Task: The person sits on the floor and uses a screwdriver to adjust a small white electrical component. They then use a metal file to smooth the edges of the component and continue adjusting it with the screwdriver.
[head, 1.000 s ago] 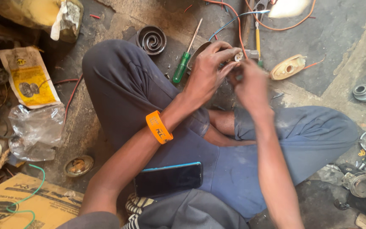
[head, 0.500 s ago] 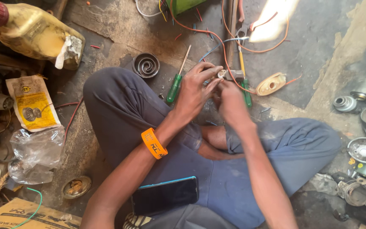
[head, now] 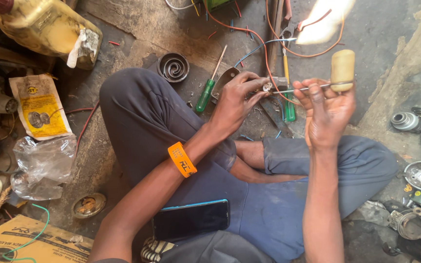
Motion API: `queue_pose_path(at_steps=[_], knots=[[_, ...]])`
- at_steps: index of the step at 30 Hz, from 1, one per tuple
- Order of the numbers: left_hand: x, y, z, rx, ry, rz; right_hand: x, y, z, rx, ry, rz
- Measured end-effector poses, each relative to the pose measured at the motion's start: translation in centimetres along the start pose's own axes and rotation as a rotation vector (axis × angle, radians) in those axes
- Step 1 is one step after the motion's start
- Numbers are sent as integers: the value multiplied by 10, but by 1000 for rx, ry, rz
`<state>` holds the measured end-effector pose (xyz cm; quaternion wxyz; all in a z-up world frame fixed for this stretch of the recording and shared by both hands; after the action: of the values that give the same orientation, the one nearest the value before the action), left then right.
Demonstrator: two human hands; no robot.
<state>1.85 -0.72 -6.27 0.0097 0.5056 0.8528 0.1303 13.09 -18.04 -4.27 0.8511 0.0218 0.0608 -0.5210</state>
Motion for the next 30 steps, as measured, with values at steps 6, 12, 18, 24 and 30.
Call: queue_pose_path(at_steps=[6,12,18,24,30], knots=[[-1,0,-3,-15,0,36,-18,-4,2,88,-96,30],[-1,0,-4,-37,-19,33,-17,-5,-2,133,-207,131],[1,-1,-6,-25,-74,56,-19,-6,-9,99,-191,194],[0,2,-12,-27,-121,72,-19,-7,-3,82,-260,131],[0,0,-19,-112,-80,99,-19,-10,2,106,-144,103]])
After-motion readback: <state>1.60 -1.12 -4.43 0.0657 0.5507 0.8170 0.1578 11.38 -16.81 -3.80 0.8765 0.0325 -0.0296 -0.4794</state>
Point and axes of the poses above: each hand's wrist, its own y-axis towards the middle knuckle, its own x-axis out of the back of the hand, z = x × y, the point moved 1 cm from there along y, towards the middle knuckle, and after that the axes turned 14 degrees about -y, right-handed, at the moved point
